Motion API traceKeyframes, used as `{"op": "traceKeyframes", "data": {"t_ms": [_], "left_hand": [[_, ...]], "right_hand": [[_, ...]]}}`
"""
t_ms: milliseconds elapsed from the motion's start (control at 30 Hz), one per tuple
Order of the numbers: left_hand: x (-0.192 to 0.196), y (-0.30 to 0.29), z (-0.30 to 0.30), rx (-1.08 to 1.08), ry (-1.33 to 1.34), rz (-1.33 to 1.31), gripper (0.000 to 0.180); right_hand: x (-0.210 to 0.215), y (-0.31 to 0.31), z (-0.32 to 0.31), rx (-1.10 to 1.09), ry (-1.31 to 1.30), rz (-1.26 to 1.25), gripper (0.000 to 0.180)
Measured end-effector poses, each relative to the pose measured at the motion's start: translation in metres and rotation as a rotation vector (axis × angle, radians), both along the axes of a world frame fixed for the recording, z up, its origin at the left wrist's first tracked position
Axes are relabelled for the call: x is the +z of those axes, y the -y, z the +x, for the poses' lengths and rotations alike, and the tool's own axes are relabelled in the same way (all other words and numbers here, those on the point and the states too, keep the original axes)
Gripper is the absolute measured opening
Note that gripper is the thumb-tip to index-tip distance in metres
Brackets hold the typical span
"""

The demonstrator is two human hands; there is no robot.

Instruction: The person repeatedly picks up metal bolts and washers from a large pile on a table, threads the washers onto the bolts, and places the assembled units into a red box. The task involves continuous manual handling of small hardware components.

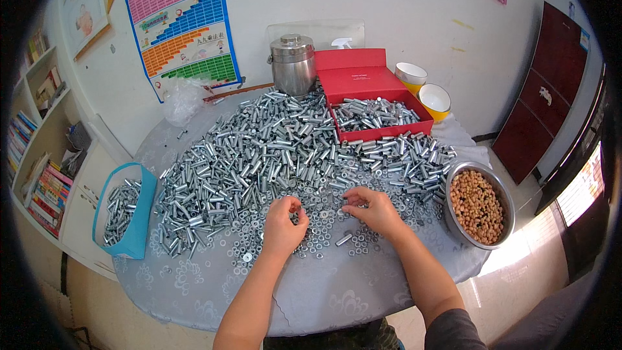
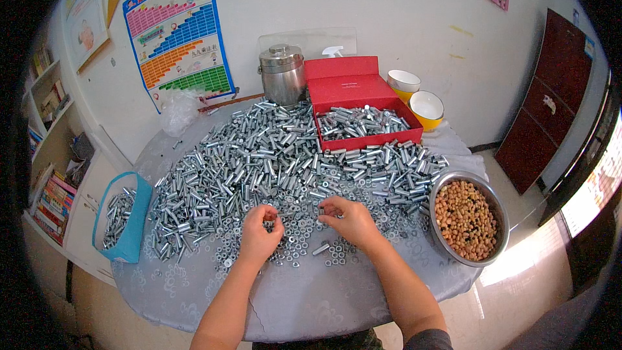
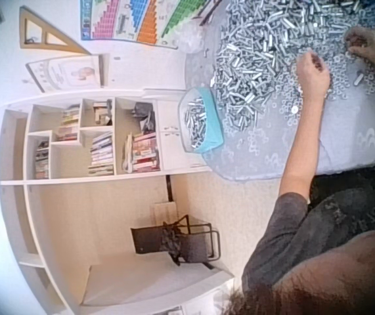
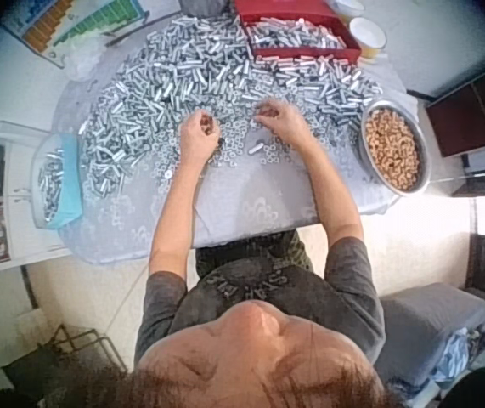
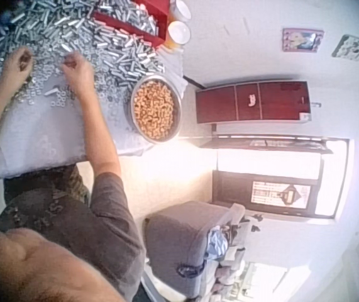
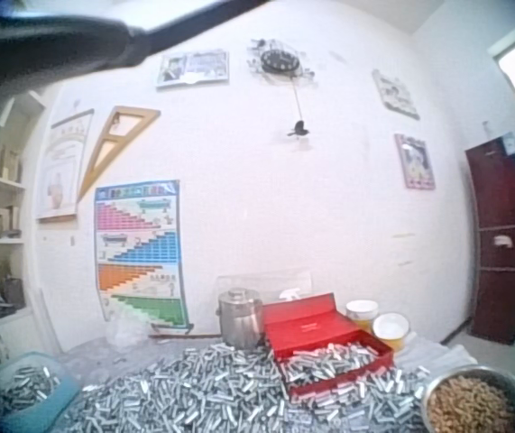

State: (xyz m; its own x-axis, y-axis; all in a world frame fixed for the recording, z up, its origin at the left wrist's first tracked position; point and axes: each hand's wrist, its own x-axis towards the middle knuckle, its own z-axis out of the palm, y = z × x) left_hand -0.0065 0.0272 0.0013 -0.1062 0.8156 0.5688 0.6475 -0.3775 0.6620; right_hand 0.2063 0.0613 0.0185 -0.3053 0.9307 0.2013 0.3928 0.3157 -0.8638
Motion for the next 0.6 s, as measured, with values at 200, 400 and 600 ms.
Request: {"op": "traceKeyframes", "data": {"t_ms": [200, 400, 600], "left_hand": [[0.019, 0.009, 0.004, -0.065, 0.01, 0.174, 0.02], [0.008, 0.008, 0.009, -0.201, 0.504, -0.075, 0.014], [0.008, 0.008, 0.009, -0.27, 0.692, -0.268, 0.01]], "right_hand": [[0.006, 0.003, -0.001, 0.038, 0.091, 0.198, 0.023], [0.006, 0.005, -0.003, 0.093, 0.09, 0.251, 0.019], [0.008, 0.008, -0.005, 0.144, 0.114, 0.323, 0.018]]}}
